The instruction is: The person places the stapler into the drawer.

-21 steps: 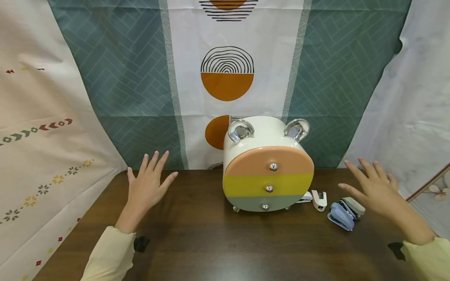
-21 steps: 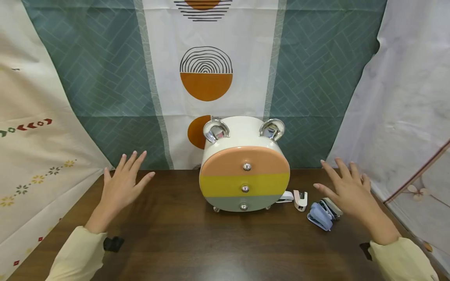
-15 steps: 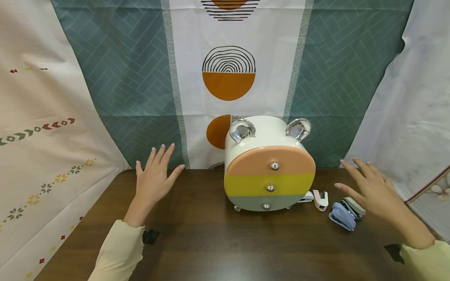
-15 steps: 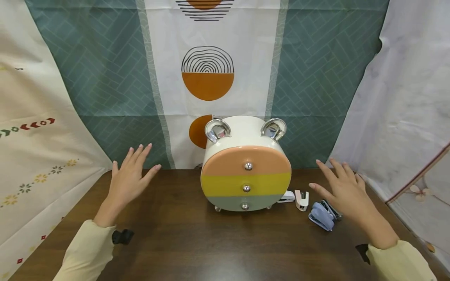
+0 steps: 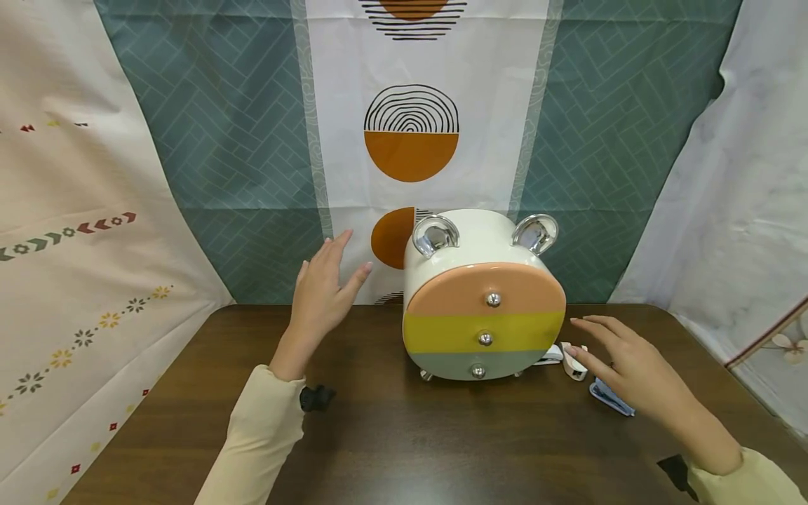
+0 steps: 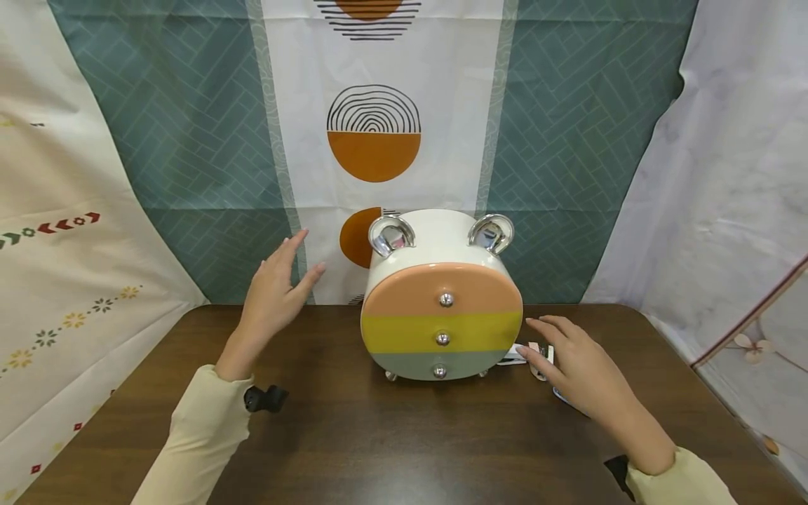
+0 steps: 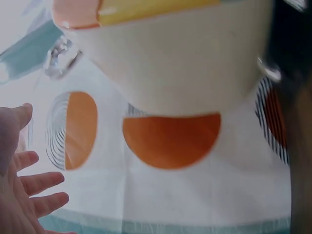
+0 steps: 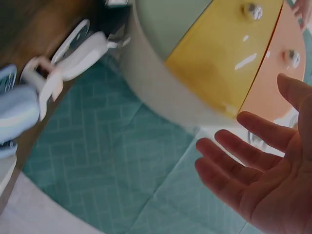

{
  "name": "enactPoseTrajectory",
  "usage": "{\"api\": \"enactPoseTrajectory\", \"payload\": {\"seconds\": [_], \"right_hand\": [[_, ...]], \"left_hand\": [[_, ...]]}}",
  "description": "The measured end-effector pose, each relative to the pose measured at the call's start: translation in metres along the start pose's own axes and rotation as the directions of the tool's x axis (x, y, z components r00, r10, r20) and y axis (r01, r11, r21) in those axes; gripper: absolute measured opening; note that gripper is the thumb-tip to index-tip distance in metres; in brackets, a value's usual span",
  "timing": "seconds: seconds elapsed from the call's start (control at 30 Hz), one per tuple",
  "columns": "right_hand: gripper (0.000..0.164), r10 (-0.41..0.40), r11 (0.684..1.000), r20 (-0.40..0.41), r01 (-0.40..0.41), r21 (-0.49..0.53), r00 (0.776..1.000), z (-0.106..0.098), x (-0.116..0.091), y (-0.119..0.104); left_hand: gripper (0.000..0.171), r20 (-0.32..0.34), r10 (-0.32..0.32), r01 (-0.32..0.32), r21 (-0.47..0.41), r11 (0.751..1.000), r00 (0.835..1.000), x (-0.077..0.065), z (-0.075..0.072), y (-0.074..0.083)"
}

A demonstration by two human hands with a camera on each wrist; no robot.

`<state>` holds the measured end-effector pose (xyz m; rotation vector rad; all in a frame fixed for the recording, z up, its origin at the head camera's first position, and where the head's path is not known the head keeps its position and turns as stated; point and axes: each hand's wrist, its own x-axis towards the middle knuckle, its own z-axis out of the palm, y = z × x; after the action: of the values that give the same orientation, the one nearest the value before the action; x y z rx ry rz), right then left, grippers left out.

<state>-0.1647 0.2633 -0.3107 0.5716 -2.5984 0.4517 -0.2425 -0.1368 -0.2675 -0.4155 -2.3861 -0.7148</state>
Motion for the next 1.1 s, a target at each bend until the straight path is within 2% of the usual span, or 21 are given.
{"api": "enactPoseTrajectory", "payload": {"seconds": [0.17,0.4,0.57,0.73,0.9,1.0,1.1], "right_hand": [[0.035,-0.071,0.997,-0.061,0.071,0.009,0.996,0.016,0.001,-0.014],[0.032,-0.065,0.996,0.016,0.064,0.06,0.998,0.041,0.003,-0.025],[0.03,-0.08,0.995,0.054,0.076,0.067,0.995,0.057,0.007,-0.031],[0.029,-0.09,0.995,0.09,0.086,0.052,0.992,0.072,0.013,-0.038],[0.026,-0.104,0.991,0.11,0.095,0.089,0.988,0.085,0.019,-0.042],[0.023,-0.115,0.988,0.113,0.101,0.12,0.987,0.092,0.022,-0.045],[0.018,-0.113,0.987,0.1,0.1,0.122,0.989,0.098,0.025,-0.049]], "left_hand": [[0.06,-0.042,0.028,-0.034,-0.148,0.988,0.999,0.01,0.008,0.017],[0.058,-0.07,0.036,-0.056,-0.311,0.949,0.997,0.022,0.022,0.038],[0.057,-0.055,0.033,-0.052,-0.413,0.909,0.998,0.029,0.032,0.047],[0.058,-0.004,0.02,-0.019,-0.531,0.847,1.0,0.033,0.041,0.054],[0.055,0.04,-0.022,0.042,-0.631,0.775,0.999,0.037,0.05,0.058],[0.049,0.029,-0.064,0.066,-0.689,0.722,0.998,0.04,0.056,0.059],[0.042,0.011,-0.136,0.1,-0.739,0.667,0.991,0.044,0.063,0.059]]}}
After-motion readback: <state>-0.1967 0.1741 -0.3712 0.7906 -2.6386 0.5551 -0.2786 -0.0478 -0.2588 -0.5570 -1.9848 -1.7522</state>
